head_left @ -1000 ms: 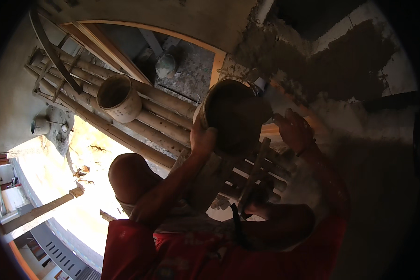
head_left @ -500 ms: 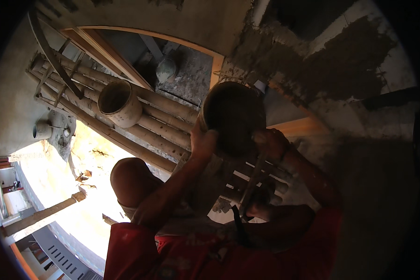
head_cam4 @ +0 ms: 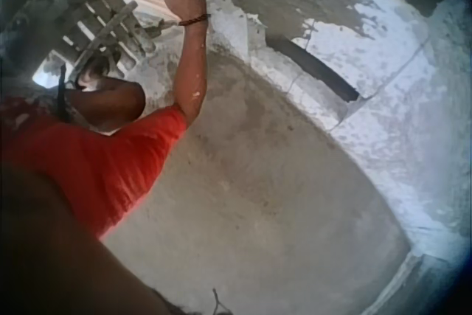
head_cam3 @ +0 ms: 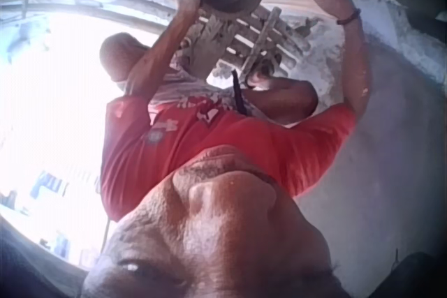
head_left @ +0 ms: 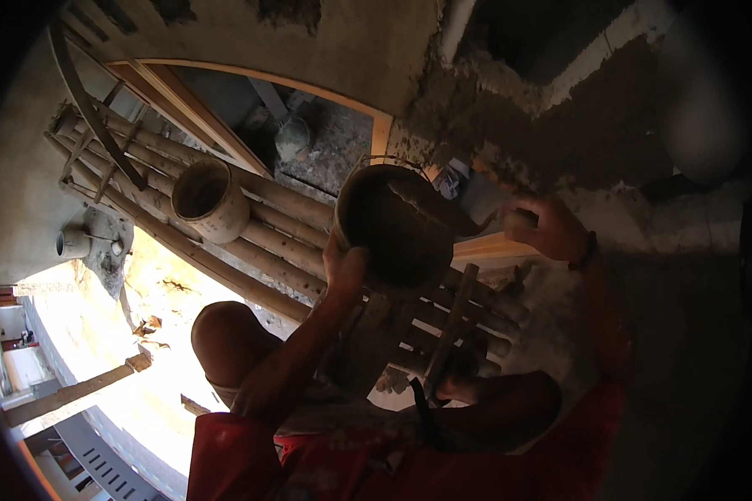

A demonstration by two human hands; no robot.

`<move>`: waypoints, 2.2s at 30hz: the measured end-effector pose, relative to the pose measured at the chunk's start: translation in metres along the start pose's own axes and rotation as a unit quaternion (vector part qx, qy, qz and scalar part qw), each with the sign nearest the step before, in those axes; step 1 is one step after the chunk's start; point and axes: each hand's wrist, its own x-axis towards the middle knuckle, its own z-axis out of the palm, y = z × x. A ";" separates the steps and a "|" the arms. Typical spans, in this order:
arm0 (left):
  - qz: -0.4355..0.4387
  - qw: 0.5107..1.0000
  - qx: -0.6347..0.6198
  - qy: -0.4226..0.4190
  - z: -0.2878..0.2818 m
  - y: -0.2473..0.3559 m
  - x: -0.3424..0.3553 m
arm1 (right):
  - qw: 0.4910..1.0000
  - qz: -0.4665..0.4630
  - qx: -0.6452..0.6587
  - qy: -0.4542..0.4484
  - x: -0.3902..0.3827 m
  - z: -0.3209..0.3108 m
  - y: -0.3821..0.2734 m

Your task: The person applies plaster to a wall using a trowel and a bucket while standing on a bamboo scaffold.

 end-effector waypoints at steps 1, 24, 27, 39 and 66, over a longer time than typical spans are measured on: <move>0.005 1.000 0.004 0.004 -0.004 -0.005 0.003 | 0.998 0.039 0.051 -0.019 0.013 -0.004 0.012; 0.090 0.988 0.091 -0.082 0.031 -0.007 -0.006 | 0.930 0.006 -0.367 0.011 -0.003 0.126 0.068; 0.072 0.988 0.088 -0.104 0.041 -0.006 -0.008 | 0.970 0.063 -0.226 -0.057 -0.012 0.148 0.090; 0.012 0.996 -0.040 -0.084 0.038 -0.015 -0.002 | 0.998 -0.003 -0.052 0.043 -0.029 0.103 0.058; 0.032 0.993 0.087 -0.072 0.040 -0.031 0.001 | 0.942 0.064 -0.327 0.035 -0.027 0.085 0.043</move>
